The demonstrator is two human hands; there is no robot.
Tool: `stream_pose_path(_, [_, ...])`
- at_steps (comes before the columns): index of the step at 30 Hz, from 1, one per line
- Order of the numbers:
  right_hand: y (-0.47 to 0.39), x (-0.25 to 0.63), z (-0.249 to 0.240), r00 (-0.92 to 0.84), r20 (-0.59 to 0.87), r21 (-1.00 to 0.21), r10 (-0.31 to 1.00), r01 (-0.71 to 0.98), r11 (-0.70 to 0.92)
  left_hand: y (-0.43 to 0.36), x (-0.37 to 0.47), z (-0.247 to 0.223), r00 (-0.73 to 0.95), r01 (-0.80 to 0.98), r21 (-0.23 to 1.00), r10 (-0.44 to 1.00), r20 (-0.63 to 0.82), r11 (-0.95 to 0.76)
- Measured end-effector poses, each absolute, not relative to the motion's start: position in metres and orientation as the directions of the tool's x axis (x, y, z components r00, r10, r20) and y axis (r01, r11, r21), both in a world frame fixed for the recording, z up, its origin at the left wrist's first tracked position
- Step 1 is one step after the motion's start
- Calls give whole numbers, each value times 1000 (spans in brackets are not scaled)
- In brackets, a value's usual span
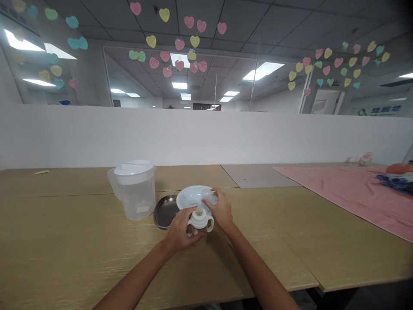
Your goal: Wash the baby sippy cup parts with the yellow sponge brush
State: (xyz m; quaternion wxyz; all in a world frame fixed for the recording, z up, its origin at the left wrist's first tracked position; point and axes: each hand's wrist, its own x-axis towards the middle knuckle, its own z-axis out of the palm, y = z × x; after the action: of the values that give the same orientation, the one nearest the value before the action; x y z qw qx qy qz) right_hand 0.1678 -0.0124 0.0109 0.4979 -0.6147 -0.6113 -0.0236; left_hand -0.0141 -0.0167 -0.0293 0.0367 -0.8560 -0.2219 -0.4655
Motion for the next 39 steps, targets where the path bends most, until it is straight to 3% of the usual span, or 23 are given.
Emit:
stream_pose_path(5, [-10, 171, 7, -9, 469, -421, 883, 877, 232, -16, -14, -30, 471, 425, 128, 339, 814, -896])
stream_pose_path(13, [-12, 175, 7, -97, 376, -331, 922, 915, 231, -13, -16, -31, 491, 429, 92, 317, 812, -899])
stream_pose_path(17, [-12, 174, 2, -120, 429, -310, 895, 911, 271, -13, -16, -32, 494, 424, 77, 302, 815, -902])
stream_pose_path(20, [-8, 173, -2, -99, 553, -315, 827, 895, 318, -14, -16, -31, 491, 431, 75, 303, 816, -899])
stream_pose_path(25, [-12, 173, 3, 36, 771, -440, 636, 752, 491, -14, -17, -30, 503, 475, 42, 311, 807, -879])
stream_pose_path(27, [-20, 171, 7, -46, 806, -408, 591, 679, 610, -15, -17, -30, 506, 502, 27, 319, 801, -864])
stream_pose_path(29, [-28, 166, 9, -249, 779, -328, 575, 620, 713, -16, -17, -31, 502, 519, 28, 331, 799, -854])
stream_pose_path(32, [-35, 156, 9, -398, 710, -265, 582, 614, 743, -17, -16, -33, 467, 496, 78, 342, 816, -865])
stream_pose_path(35, [-35, 149, 10, -329, 685, -339, 650, 646, 684, -19, -15, -34, 441, 415, 132, 326, 836, -900])
stream_pose_path(39, [-35, 150, 19, -297, 531, -619, 794, 503, 603, -21, -15, -34, 440, 374, 171, 337, 832, -912])
